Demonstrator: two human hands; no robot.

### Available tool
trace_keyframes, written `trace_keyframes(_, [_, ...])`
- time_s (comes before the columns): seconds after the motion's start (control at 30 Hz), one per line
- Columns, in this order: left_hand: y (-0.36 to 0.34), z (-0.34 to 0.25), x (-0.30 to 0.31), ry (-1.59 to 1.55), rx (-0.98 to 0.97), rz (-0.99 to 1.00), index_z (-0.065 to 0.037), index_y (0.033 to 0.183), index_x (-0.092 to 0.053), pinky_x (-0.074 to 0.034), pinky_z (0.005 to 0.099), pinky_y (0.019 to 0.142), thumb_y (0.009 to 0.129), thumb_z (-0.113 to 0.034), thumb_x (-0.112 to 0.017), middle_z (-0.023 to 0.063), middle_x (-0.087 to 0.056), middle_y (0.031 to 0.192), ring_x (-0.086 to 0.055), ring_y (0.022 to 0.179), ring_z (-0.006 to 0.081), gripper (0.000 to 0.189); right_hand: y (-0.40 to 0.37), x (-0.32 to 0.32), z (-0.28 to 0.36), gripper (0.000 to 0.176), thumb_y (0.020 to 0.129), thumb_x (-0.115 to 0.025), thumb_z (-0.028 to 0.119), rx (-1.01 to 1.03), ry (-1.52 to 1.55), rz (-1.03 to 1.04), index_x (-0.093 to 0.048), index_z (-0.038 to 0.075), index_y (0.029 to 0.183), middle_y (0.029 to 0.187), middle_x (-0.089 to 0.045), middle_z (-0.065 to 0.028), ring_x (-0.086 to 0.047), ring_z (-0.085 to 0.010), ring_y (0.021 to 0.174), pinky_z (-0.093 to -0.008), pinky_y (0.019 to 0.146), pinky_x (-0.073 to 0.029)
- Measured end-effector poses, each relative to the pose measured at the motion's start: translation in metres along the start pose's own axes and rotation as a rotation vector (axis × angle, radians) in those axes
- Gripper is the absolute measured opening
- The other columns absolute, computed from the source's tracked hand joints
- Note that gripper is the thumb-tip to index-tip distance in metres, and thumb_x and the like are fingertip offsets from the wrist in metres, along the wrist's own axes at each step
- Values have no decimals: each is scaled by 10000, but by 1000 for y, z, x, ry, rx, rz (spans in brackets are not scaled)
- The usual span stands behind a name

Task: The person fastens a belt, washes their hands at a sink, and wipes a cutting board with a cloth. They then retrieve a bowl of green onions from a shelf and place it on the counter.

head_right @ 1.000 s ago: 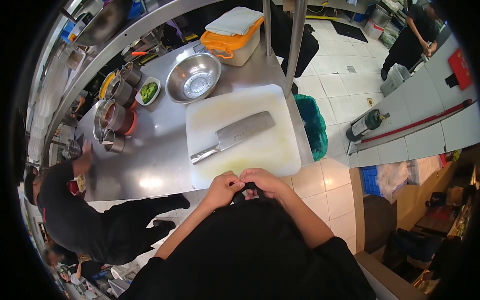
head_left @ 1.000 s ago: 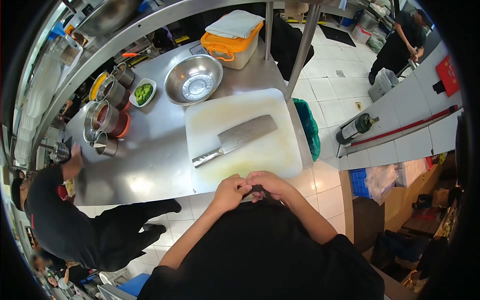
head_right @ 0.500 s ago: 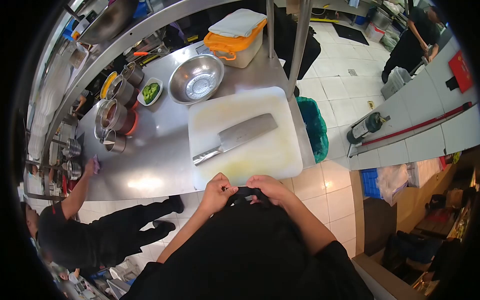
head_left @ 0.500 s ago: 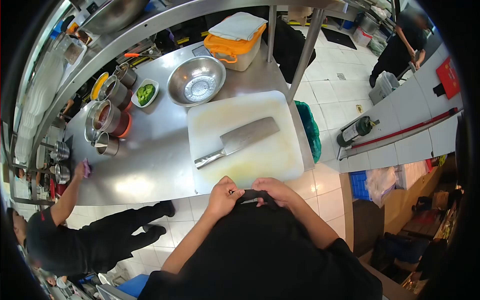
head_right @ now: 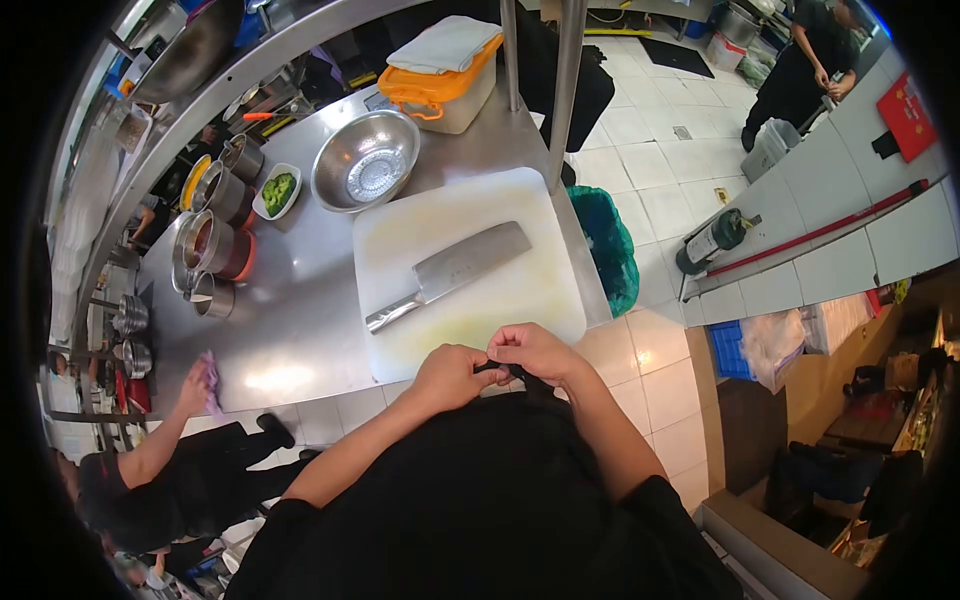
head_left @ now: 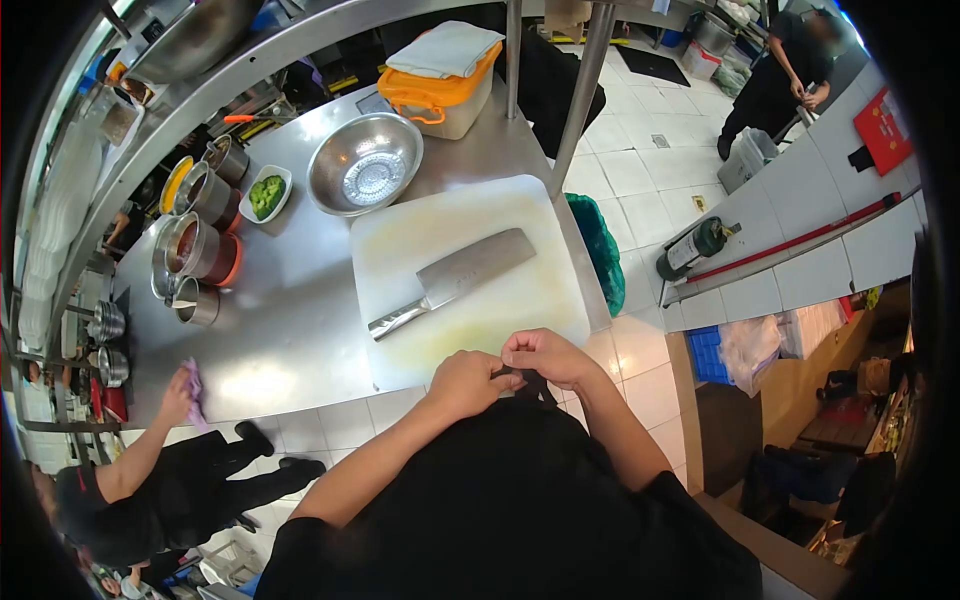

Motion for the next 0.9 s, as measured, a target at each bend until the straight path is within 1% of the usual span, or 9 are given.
trace_keyframes(0.17, [-3,0,7,-78,-224,-213,-31,614,-570,-371,389,480,774,-268,-642,139,-529,542,-484,493,314,295,-2,-9,5,81,862,-566,91,8,-72,51,-542,14,866,750,-569,-52,-590,-141,641,-258,629,-491])
trace_keyframes(0.27, [-10,10,11,-98,-183,-220,-11,549,-482,-316,373,426,781,-245,-644,133,-468,487,-407,415,265,368,1,-12,-7,98,867,-570,109,-11,-65,56,-539,16,872,762,-568,-49,-599,-149,651,-266,633,-493])
trace_keyframes(0.33, [-14,19,12,-167,-184,-248,-14,507,-382,-258,337,391,777,-205,-665,94,-370,433,-304,381,169,436,-1,-14,-12,108,871,-581,143,0,34,41,-550,39,868,755,-575,-35,-582,-123,625,-240,577,-460])
trace_keyframes(0.53, [-20,38,16,-238,-160,-337,-34,502,-315,-243,307,383,752,-153,-703,44,-295,429,-293,407,82,477,-3,-17,-20,120,864,-589,152,-26,58,40,-545,42,875,775,-564,-37,-596,-152,661,-272,638,-492])
trace_keyframes(0.57, [-19,41,15,-237,-164,-343,-34,502,-315,-243,307,383,752,-153,-703,44,-295,429,-293,407,82,477,-3,-17,-20,120,864,-589,152,-22,52,42,-545,42,875,775,-564,-37,-596,-152,661,-272,638,-492])
trace_keyframes(0.63, [-17,56,7,-404,-39,-252,-11,511,-397,-289,389,425,752,-228,-662,144,-413,463,-358,407,273,419,-5,-14,-25,121,864,-587,159,-45,49,-8,-548,45,874,754,-562,-36,-595,-157,645,-284,638,-499])
trace_keyframes(0.67, [-14,56,9,-402,-40,-251,-11,511,-397,-289,389,425,752,-228,-662,144,-413,463,-358,407,273,419,-5,-14,-23,121,864,-587,159,-43,50,-9,-548,45,874,754,-562,-36,-595,-157,645,-284,638,-499])
trace_keyframes(0.73, [-8,36,10,-105,-75,-123,-40,533,-395,-357,309,425,773,-232,-668,71,-422,450,-458,411,143,410,-9,-4,-27,129,875,-577,167,-104,114,-122,-555,40,884,743,-572,-42,-586,-137,619,-266,569,-489])
trace_keyframes(0.9, [7,-13,2,128,-147,27,-65,650,-528,-435,388,559,798,-304,-600,107,-570,573,-579,572,269,290,-7,8,-27,122,870,-576,154,-105,89,-109,-556,35,883,744,-578,-56,-579,-140,584,-263,554,-500])
Point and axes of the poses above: each hand's wrist, its own y-axis towards the middle knuckle, its own x-axis out of the back of the hand, z = x × y, the point moved 9 cm from there along y, towards the middle knuckle
